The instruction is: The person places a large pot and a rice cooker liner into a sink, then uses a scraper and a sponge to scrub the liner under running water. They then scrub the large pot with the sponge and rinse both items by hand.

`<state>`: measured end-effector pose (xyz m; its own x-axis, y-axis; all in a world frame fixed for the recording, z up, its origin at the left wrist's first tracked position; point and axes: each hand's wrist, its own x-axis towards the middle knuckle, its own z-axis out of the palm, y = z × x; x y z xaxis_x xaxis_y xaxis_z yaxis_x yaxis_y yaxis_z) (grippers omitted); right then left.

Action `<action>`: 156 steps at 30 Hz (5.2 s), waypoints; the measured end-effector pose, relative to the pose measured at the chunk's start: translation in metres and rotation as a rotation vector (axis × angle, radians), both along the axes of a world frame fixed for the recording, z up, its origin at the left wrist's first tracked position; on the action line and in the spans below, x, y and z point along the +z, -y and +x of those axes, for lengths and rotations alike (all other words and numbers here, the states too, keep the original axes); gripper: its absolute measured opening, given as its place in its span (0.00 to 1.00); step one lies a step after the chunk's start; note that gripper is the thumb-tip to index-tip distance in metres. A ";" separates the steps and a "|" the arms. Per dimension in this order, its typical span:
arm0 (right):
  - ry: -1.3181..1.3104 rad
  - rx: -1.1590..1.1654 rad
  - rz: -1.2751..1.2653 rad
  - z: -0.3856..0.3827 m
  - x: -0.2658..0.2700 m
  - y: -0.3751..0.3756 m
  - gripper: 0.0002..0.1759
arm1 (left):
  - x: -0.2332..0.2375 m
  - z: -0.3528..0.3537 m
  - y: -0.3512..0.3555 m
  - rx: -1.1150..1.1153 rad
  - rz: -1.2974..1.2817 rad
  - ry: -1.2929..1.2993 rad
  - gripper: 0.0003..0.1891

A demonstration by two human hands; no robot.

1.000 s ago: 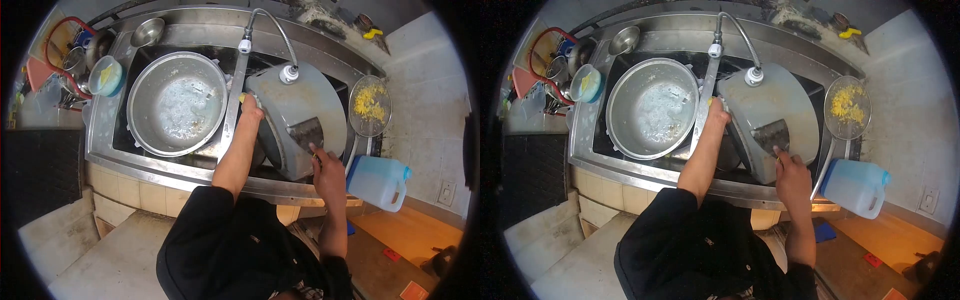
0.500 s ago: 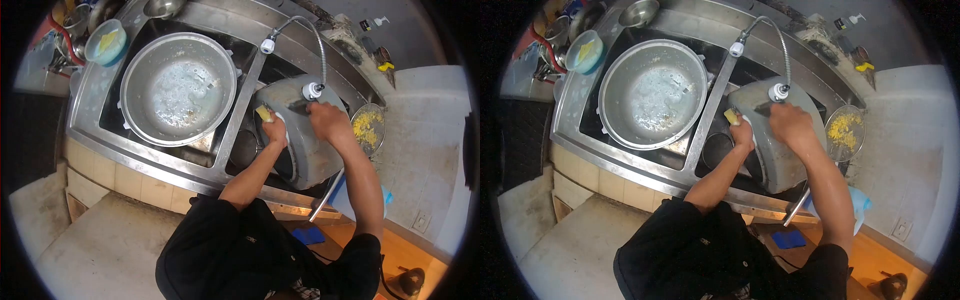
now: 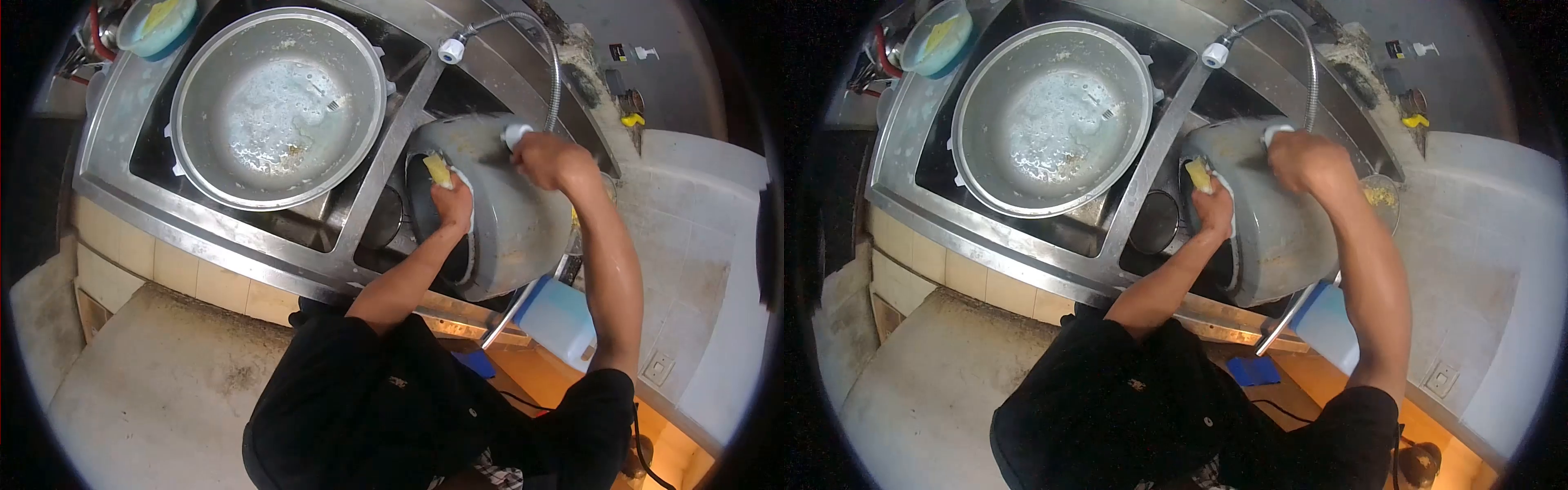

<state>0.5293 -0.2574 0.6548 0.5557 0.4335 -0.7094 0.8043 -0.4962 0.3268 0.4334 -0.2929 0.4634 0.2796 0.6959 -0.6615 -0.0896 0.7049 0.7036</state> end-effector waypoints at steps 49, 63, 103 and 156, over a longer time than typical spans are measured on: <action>-0.124 0.169 -0.092 0.014 -0.013 -0.056 0.15 | -0.038 0.018 0.026 -0.151 0.076 -0.048 0.12; -0.086 0.057 -0.193 0.039 -0.028 -0.073 0.13 | -0.034 0.015 0.020 -0.188 -0.008 -0.040 0.13; -0.001 -0.156 0.304 -0.056 0.021 0.061 0.17 | -0.025 0.015 0.005 -0.124 0.032 -0.026 0.12; 0.411 -0.605 1.385 -0.061 -0.082 0.202 0.21 | -0.012 0.096 -0.073 -1.174 1.039 0.403 0.20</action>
<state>0.4683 -0.4595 0.5731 0.9298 0.2440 0.2755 0.3555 -0.7889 -0.5012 0.5294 -0.2194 0.4518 0.9822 0.0614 0.1775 -0.1595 -0.2261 0.9610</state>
